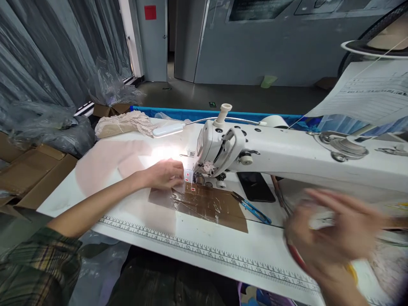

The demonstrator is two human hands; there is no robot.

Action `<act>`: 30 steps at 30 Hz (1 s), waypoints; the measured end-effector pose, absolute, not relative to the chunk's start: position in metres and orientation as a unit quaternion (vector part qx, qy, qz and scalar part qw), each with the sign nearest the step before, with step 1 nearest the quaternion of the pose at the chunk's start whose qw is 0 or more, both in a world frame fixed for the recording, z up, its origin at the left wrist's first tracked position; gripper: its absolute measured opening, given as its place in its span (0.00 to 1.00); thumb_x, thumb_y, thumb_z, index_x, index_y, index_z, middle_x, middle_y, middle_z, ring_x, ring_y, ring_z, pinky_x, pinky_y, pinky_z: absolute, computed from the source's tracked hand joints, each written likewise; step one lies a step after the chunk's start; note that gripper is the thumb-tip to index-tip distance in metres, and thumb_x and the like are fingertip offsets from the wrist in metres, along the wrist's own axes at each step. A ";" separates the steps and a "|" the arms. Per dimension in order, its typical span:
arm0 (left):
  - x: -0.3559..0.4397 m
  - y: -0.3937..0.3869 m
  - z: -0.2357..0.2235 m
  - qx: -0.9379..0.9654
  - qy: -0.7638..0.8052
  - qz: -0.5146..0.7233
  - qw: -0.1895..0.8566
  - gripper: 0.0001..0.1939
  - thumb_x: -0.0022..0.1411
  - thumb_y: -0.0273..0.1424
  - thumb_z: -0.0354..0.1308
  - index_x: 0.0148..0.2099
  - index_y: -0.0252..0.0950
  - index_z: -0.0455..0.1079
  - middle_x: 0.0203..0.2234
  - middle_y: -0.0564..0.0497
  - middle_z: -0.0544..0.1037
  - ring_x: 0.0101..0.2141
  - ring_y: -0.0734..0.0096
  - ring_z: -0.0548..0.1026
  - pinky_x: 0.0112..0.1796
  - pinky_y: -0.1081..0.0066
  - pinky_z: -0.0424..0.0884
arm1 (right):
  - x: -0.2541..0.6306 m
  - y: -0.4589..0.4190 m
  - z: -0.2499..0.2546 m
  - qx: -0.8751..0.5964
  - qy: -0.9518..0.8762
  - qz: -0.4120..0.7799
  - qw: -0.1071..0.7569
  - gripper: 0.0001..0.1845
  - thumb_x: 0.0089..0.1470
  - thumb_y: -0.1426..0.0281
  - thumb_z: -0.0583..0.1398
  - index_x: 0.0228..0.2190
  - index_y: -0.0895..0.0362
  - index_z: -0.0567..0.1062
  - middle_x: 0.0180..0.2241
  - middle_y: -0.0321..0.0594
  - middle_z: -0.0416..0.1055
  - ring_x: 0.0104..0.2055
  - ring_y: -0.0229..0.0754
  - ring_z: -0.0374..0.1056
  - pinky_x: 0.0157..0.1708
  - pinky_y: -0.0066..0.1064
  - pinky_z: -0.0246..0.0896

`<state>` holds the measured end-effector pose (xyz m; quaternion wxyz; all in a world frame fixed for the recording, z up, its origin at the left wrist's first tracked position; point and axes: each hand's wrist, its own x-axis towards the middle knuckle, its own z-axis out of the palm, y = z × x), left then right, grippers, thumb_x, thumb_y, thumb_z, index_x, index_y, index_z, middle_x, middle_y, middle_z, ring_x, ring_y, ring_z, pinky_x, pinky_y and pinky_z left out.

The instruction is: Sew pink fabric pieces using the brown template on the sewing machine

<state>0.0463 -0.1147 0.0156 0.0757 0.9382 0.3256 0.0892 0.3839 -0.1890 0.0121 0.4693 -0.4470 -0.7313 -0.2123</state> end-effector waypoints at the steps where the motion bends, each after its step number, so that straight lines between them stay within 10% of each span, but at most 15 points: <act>1: 0.047 -0.122 0.013 0.947 0.298 0.083 0.088 0.08 0.65 0.31 0.55 0.37 0.36 0.74 0.35 0.51 0.76 0.33 0.73 0.73 0.37 0.70 0.66 | 0.370 -0.190 0.006 -0.428 -0.743 -0.205 0.471 0.13 0.58 0.77 0.59 0.45 0.55 0.72 0.39 0.46 0.72 0.42 0.47 0.70 0.41 0.40 0.67; 10: 0.050 -0.151 0.002 0.953 0.287 0.094 0.012 0.11 0.70 0.30 0.50 0.46 0.35 0.73 0.45 0.44 0.76 0.41 0.64 0.74 0.42 0.63 0.66 | 0.283 -0.178 -0.027 -0.415 -0.861 0.092 0.278 0.15 0.62 0.73 0.50 0.46 0.57 0.74 0.41 0.46 0.73 0.40 0.45 0.71 0.39 0.38 0.71; 30: 0.078 -0.116 -0.014 0.924 0.371 0.087 -0.033 0.15 0.69 0.31 0.44 0.45 0.34 0.73 0.43 0.43 0.75 0.44 0.57 0.70 0.46 0.55 0.60 | 0.273 -0.178 -0.027 -0.454 -0.881 -0.035 0.128 0.21 0.56 0.78 0.54 0.52 0.60 0.71 0.40 0.52 0.69 0.40 0.50 0.66 0.38 0.39 0.68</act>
